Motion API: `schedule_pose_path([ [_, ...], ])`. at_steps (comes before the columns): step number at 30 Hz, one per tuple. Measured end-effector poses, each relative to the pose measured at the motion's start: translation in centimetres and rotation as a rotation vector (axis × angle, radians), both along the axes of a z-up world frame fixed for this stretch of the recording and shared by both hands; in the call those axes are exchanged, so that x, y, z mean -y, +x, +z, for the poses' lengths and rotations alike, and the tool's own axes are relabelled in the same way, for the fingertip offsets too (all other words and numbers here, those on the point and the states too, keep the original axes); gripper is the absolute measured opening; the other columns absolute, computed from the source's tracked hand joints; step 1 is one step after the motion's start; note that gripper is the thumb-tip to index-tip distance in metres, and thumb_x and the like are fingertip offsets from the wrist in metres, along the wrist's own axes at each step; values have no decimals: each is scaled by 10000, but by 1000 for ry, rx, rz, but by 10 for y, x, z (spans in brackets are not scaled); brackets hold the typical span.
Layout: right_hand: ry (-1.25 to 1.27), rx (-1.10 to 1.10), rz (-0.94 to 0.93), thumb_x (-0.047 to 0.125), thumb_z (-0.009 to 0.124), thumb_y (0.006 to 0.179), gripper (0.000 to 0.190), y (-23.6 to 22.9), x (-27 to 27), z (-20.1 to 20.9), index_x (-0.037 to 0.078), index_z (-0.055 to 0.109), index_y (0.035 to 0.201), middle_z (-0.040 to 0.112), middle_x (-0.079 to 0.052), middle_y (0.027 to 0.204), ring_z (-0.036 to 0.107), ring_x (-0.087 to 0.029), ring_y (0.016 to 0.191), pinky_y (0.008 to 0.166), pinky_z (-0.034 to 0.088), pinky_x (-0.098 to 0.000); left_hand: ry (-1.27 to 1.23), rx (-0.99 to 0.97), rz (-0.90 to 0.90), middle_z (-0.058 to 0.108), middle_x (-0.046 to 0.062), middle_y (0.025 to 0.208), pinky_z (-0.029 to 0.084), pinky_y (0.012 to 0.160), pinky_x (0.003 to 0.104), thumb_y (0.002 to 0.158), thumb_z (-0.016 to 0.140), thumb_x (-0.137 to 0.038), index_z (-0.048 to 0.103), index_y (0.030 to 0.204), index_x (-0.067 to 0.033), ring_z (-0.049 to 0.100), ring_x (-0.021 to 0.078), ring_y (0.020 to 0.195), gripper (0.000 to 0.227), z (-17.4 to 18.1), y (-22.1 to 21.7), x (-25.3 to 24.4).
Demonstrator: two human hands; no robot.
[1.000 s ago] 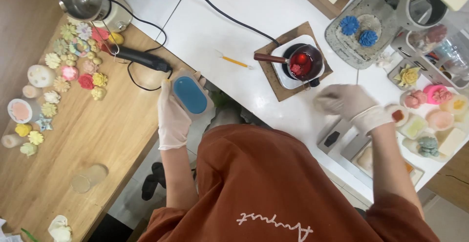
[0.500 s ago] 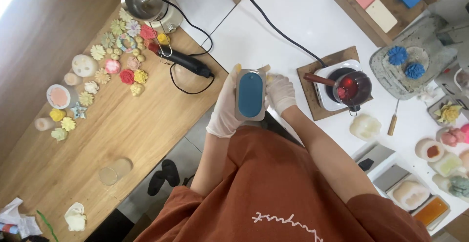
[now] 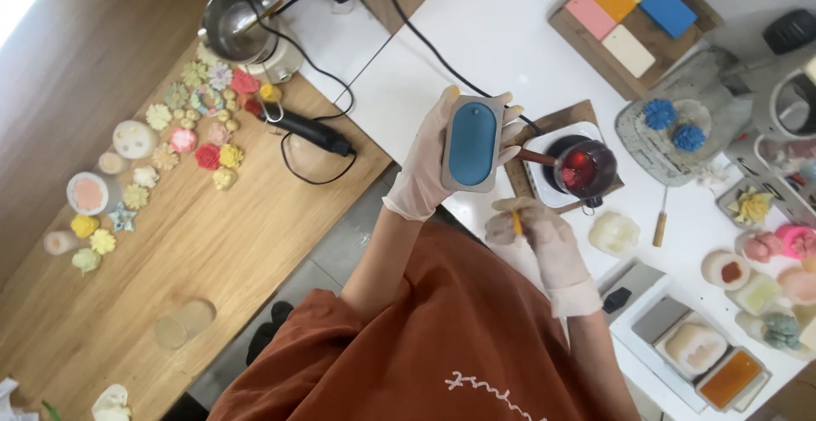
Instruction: Applying melted soap/wax to detailed molds and assembling small decorative flower shapes.
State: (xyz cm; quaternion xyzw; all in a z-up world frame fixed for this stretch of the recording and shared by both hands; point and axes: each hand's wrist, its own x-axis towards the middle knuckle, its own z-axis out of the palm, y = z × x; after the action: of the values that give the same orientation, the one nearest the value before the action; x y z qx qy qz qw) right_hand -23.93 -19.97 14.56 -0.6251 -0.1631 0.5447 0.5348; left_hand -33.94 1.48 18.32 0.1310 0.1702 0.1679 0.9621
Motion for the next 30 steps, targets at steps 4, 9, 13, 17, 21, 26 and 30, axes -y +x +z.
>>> schedule_pose_path([
  [4, 223, -25, -153, 10, 450, 831, 353, 16, 7, 101, -4, 628, 1135, 732, -133, 1129, 747, -204, 1038, 975, 594, -325, -4, 32, -88, 611, 218, 1368, 532, 1094, 463, 1081, 443, -568, 496, 1472, 86, 627, 282, 1235, 764, 27, 27, 18],
  [9, 361, 586, -575, 273, 574, 1169, 286, 23, 51, 97, -2, 502, 1207, 666, -243, 1042, 675, -263, 955, 967, 549, -410, 20, -22, -164, 652, 191, 1280, 567, 1021, 422, 1101, 440, -558, 545, 1405, 72, 667, 242, 1105, 707, 49, 52, 47],
  [13, 774, 434, -636, 391, 512, 1228, 363, 32, 46, 121, 39, 578, 1166, 714, -140, 1009, 731, -236, 921, 883, 564, -336, 137, -25, -204, 676, 189, 1222, 578, 996, 404, 1102, 430, -559, 552, 1383, 86, 689, 254, 1072, 714, 76, 61, 70],
  [17, 615, 389, -748, 162, 620, 1067, 191, 35, 53, 126, 43, 608, 1216, 709, -128, 1042, 691, -195, 901, 886, 574, -324, 191, -2, -277, 678, 144, 1225, 581, 983, 379, 1117, 411, -533, 551, 1428, 60, 682, 227, 1080, 684, 107, 62, 89],
  [21, 587, 388, -689, 12, 712, 1050, 64, 42, 73, 106, -16, 656, 1041, 635, -106, 1035, 595, -172, 876, 810, 527, -321, 282, 52, -327, 680, 134, 1247, 559, 1039, 363, 1135, 367, -506, 559, 1440, 44, 670, 216, 1137, 657, 108, 66, 102],
  [26, 517, 436, -652, 165, 686, 1051, 236, 42, 70, 120, -33, 664, 1179, 640, -102, 1055, 628, -197, 890, 824, 542, -338, 280, -6, -320, 690, 124, 1249, 526, 1060, 323, 1145, 344, -478, 562, 1438, 45, 649, 196, 1165, 638, 102, 74, 111],
  [30, 440, 676, -597, 386, 539, 1212, 438, 33, 63, 112, -33, 617, 1112, 716, -141, 1200, 693, -235, 1129, 1069, 545, -373, 294, -14, -233, 689, 77, 1167, 523, 937, 266, 1180, 347, -480, 584, 1403, 51, 629, 133, 1060, 623, 72, 71, 119],
])
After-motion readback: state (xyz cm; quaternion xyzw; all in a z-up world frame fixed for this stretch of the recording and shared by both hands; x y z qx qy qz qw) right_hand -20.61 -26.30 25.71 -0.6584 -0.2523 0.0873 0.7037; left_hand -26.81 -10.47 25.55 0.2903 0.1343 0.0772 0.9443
